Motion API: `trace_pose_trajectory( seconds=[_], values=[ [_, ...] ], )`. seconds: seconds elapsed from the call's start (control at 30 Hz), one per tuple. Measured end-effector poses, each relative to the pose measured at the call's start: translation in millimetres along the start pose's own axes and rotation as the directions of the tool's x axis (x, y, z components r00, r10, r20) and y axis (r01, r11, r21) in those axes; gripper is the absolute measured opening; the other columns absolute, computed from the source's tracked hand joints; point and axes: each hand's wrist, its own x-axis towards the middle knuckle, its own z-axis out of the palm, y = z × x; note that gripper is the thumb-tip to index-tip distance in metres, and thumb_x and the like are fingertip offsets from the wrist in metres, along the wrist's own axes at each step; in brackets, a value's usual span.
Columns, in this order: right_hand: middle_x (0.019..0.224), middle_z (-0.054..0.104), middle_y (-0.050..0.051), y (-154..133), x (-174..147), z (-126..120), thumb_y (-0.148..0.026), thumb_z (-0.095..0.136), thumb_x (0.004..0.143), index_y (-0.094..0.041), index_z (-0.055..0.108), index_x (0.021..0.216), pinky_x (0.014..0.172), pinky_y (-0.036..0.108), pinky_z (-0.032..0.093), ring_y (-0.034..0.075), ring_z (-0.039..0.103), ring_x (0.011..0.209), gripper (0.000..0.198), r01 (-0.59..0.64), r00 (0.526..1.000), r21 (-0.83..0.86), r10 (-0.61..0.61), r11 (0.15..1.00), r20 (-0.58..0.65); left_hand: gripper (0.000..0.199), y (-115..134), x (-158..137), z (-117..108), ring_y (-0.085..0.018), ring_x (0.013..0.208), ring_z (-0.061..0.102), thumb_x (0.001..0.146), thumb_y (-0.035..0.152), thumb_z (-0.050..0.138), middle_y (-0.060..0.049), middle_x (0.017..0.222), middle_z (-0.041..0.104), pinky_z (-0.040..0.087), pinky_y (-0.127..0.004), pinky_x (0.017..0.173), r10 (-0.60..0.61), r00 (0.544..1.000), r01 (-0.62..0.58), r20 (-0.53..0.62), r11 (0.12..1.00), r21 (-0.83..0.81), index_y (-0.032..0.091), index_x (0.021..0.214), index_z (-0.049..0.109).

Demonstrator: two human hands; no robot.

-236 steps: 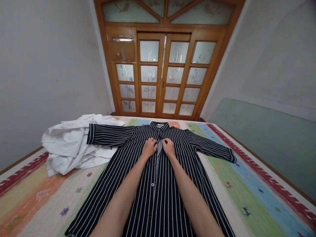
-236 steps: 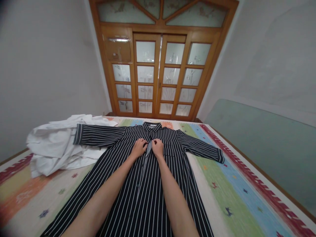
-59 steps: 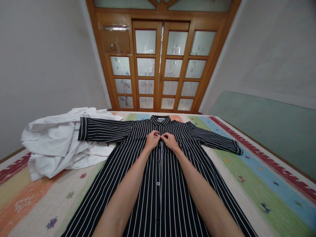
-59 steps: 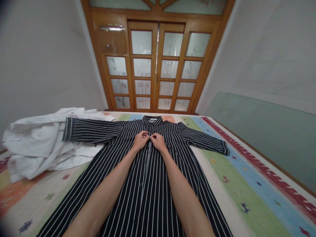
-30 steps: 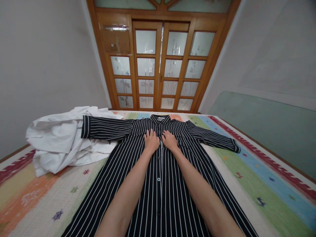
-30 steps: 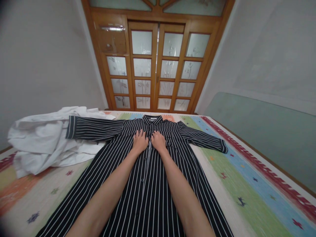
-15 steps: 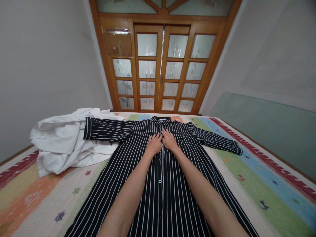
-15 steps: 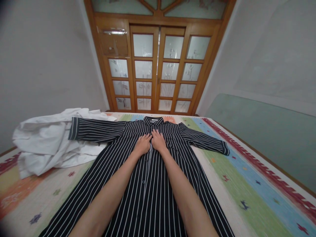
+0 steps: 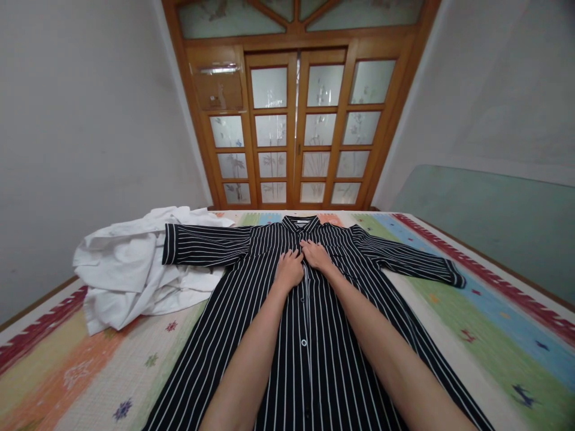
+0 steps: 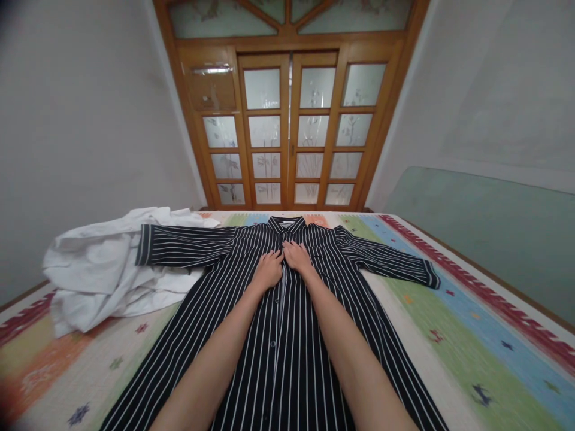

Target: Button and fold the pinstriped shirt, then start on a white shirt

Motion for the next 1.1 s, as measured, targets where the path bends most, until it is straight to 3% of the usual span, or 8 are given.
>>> trace_pose_trajectory(
  seconds=[0.13,0.27,0.47,0.6,0.87,1.1],
  values=[
    [0.144,0.044,0.009,9,7,-1,-0.01,0.038,0.092,-0.018,0.062,0.124,0.11,0.054,0.025,0.028,0.035,0.136,0.04,-0.013,1.0,0.173,0.015,0.985,-0.01,0.051,-4,3,3,-0.021,0.137,0.036,0.09,0.012,0.035,-0.008,0.145,0.048,0.024,-0.041,0.115,-0.041,0.999,0.041,0.0,0.997,-0.059,0.018,0.138,0.048],
    [0.127,0.062,0.003,13,1,-11,-0.008,0.042,0.085,-0.021,0.073,0.096,0.107,0.04,0.035,0.022,0.046,0.129,0.036,-0.014,0.999,0.276,0.024,0.961,-0.031,0.051,-3,1,-1,-0.021,0.138,0.035,0.088,0.01,0.038,-0.009,0.146,0.046,0.022,-0.041,0.115,-0.09,0.996,0.09,0.004,0.994,-0.065,0.018,0.137,0.05],
    [0.097,0.07,0.006,-3,-37,-25,-0.013,0.051,0.081,-0.016,0.072,0.087,0.09,0.03,0.044,0.02,0.062,0.096,0.023,-0.065,0.951,0.356,0.166,0.932,-0.261,0.036,10,-9,-17,-0.023,0.105,0.06,0.088,0.006,0.037,-0.015,0.107,0.068,0.043,-0.037,0.094,-0.236,0.962,0.24,-0.135,0.971,0.016,0.012,0.106,0.067],
    [0.075,0.064,0.002,-23,-63,-22,-0.016,0.061,0.076,-0.017,0.064,0.068,0.074,0.026,0.042,0.017,0.058,0.076,0.009,-0.077,0.957,0.338,0.164,0.938,-0.239,0.033,11,-14,-21,-0.025,0.103,0.057,0.086,0.005,0.039,-0.014,0.102,0.068,0.045,-0.037,0.089,-0.187,0.961,0.197,-0.203,0.98,0.029,0.012,0.099,0.068],
    [0.08,0.059,0.003,-43,-85,-17,-0.032,0.067,0.076,-0.019,0.056,0.071,0.075,0.028,0.038,0.02,0.052,0.081,0.018,-0.136,0.949,0.182,0.181,0.974,-0.259,0.028,-3,-24,-22,-0.023,0.103,0.058,0.087,0.009,0.044,-0.011,0.103,0.068,0.044,-0.036,0.094,-0.104,0.988,0.102,-0.111,0.994,-0.027,0.015,0.099,0.067],
    [0.079,0.058,0.004,-34,-91,-17,-0.023,0.06,0.081,-0.018,0.055,0.074,0.073,0.027,0.037,0.02,0.051,0.079,0.009,-0.128,0.947,0.167,0.17,0.978,-0.274,0.031,-35,-32,-27,-0.023,0.12,0.054,0.094,0.024,0.045,-0.012,0.126,0.062,0.038,-0.036,0.104,-0.129,0.987,0.124,-0.096,0.991,-0.057,0.013,0.119,0.06]
  ],
)
